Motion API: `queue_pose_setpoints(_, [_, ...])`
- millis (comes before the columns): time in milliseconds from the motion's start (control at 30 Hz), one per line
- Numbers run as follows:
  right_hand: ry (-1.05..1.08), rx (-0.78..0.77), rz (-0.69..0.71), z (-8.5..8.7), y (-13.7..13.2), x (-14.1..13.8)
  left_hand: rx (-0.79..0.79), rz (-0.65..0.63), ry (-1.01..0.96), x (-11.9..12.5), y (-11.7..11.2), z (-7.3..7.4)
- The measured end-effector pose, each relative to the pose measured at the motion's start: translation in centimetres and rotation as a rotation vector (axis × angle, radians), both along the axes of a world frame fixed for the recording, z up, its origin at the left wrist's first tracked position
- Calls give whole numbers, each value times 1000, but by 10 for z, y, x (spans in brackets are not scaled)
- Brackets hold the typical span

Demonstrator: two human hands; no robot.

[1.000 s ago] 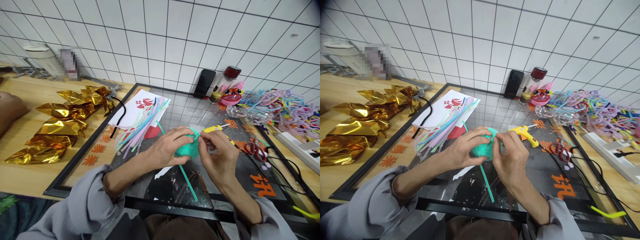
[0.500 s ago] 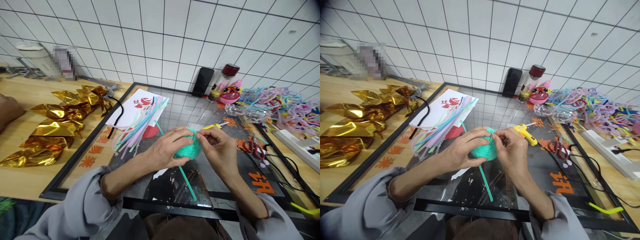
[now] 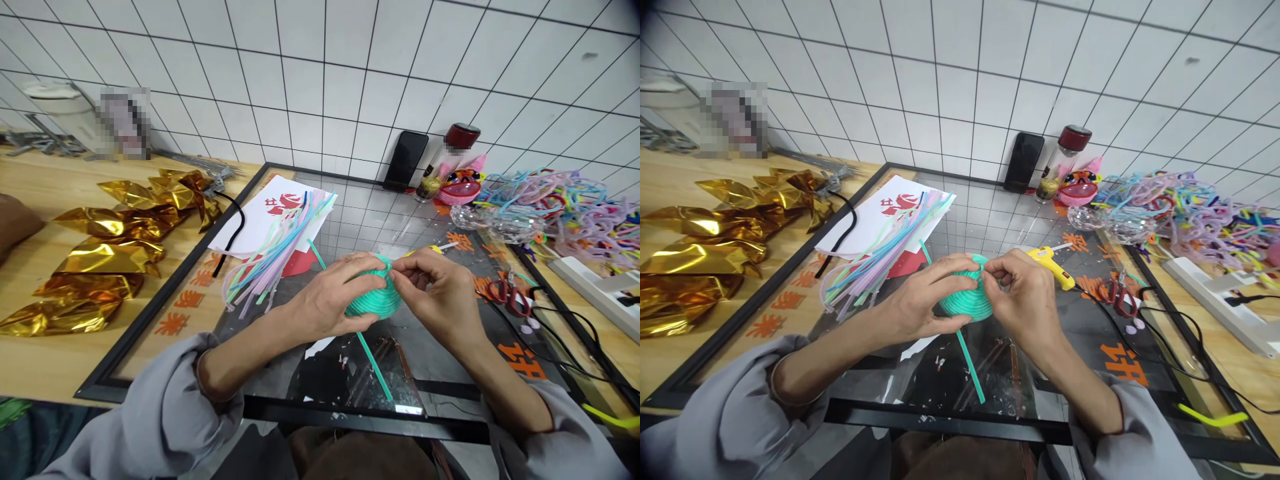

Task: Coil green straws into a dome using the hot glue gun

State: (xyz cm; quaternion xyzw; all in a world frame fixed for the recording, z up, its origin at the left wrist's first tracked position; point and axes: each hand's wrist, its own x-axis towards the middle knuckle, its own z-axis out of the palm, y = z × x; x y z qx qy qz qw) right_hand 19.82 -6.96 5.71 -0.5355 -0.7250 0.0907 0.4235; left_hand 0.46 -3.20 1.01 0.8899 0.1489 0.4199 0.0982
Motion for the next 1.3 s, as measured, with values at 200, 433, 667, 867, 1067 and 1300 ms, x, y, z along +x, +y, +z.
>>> queue_pose_setpoints(200, [-145,100,192,5,6,10,-1,-25,-7,-2,3,-1])
queue_pose_setpoints(433, [-302,87,278,13,11,20,-14,-38,5,-3,4,0])
queue_pose_setpoints(667, [-610,159,355,21,11,26,-40,-36,51,-4,3,3])
queue_pose_setpoints(867, [-782,323,451,24,17,30,-92,-29,80,-5,0,7])
queue_pose_setpoints(1067, [-805,364,525,25,22,33,-117,-46,62,-6,1,7])
queue_pose_setpoints(1300, [-828,380,523,26,22,34,-134,-60,60,-6,1,6])
